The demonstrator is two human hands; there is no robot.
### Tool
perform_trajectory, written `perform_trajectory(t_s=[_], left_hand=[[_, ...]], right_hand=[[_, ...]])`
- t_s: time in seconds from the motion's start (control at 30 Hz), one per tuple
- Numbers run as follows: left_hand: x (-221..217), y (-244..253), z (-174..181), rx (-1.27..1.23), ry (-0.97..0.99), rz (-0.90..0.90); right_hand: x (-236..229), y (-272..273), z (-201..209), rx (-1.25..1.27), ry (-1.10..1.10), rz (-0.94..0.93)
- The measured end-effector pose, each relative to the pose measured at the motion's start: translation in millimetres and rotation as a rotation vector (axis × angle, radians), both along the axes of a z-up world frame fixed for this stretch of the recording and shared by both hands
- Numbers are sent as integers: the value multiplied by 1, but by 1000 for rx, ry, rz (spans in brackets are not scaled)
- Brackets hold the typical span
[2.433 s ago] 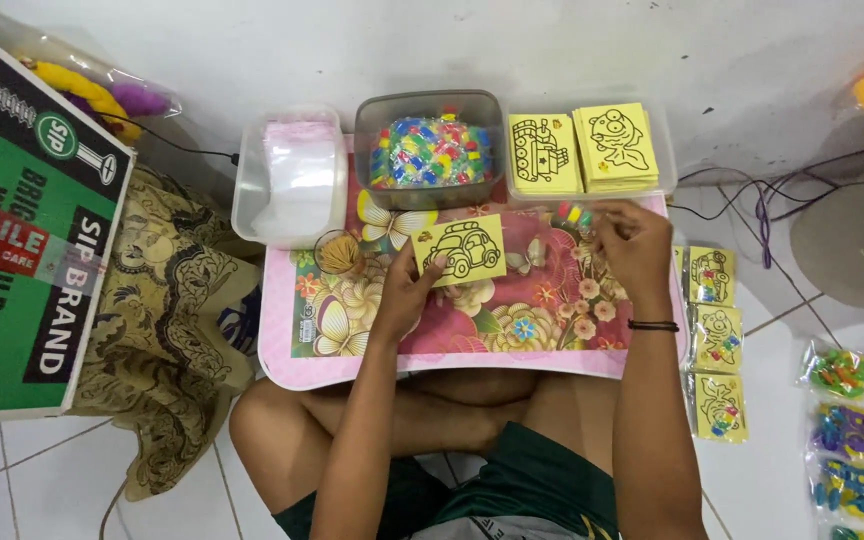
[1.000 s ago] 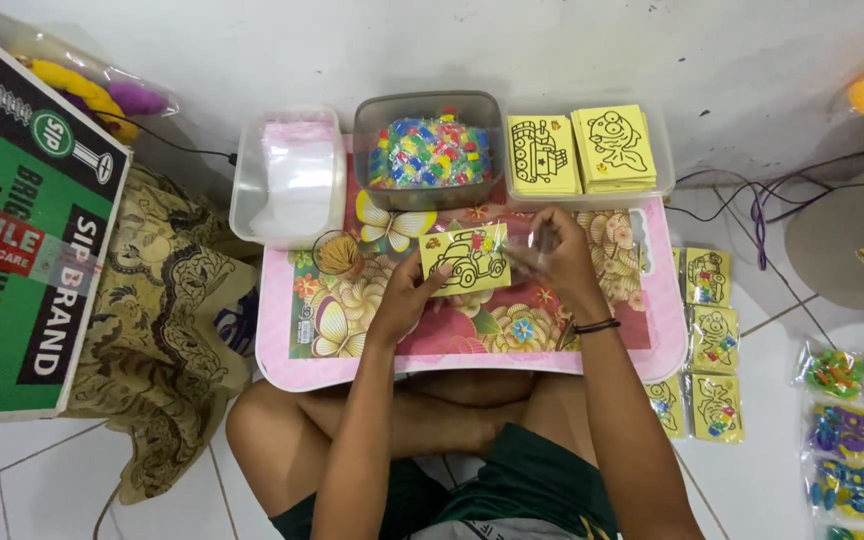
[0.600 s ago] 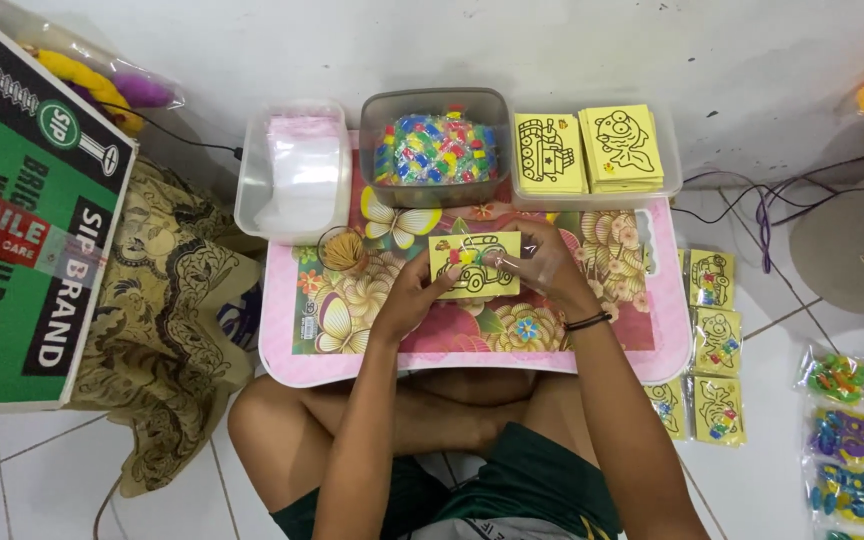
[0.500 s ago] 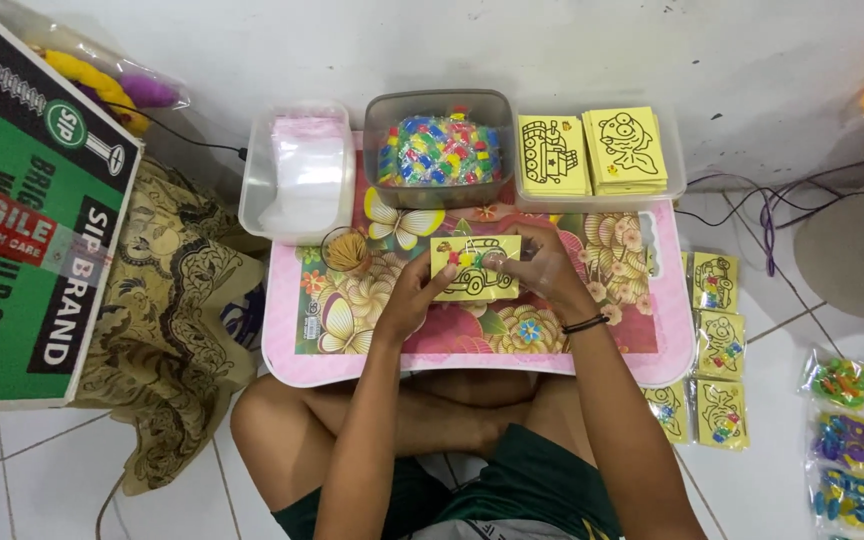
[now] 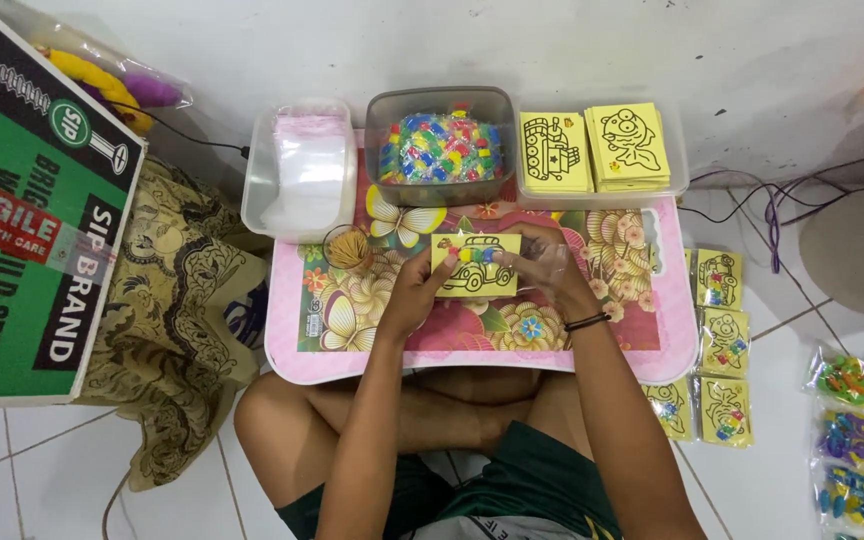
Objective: The person assembles small toy kits by placing a printed card and a plastic animal figurine into a clear plastic bag and sealing it.
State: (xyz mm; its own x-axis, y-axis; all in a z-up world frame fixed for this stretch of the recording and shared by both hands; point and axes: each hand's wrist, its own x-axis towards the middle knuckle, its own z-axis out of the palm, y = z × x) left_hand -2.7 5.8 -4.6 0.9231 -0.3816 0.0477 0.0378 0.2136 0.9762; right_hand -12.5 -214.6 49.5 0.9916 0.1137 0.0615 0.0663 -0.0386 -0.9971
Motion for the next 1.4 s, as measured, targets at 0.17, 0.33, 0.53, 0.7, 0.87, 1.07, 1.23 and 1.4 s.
perform_trajectory(t_s=[0.17,0.33,0.53,0.7,0.87,1.07,1.23,1.4], left_hand=[[2,1,-14,31,-14,-14],[1,2,-10,49,11,-2],[-7,1,1,77,-29,28],[-6,0,4,83,-17,-9],[1,1,3,94,-5,-24],[2,-1,-3,61,7,-9],[3,-1,-4,18,11,-3],[2,3,0,-3,-15,-33]], right_hand=[[-2,1,3,-29,-22,-42],[-3,5,8,-9,-26,-48],[0,-5,-17,-38,-25,-60],[-2,-11,-16,-37,4,-27],[0,2,17,7,31,-63],[6,-8,-39,24,48,-107],[-1,-5,-1,6,-9,-43],[15,-15,-20,-103,-160,35]])
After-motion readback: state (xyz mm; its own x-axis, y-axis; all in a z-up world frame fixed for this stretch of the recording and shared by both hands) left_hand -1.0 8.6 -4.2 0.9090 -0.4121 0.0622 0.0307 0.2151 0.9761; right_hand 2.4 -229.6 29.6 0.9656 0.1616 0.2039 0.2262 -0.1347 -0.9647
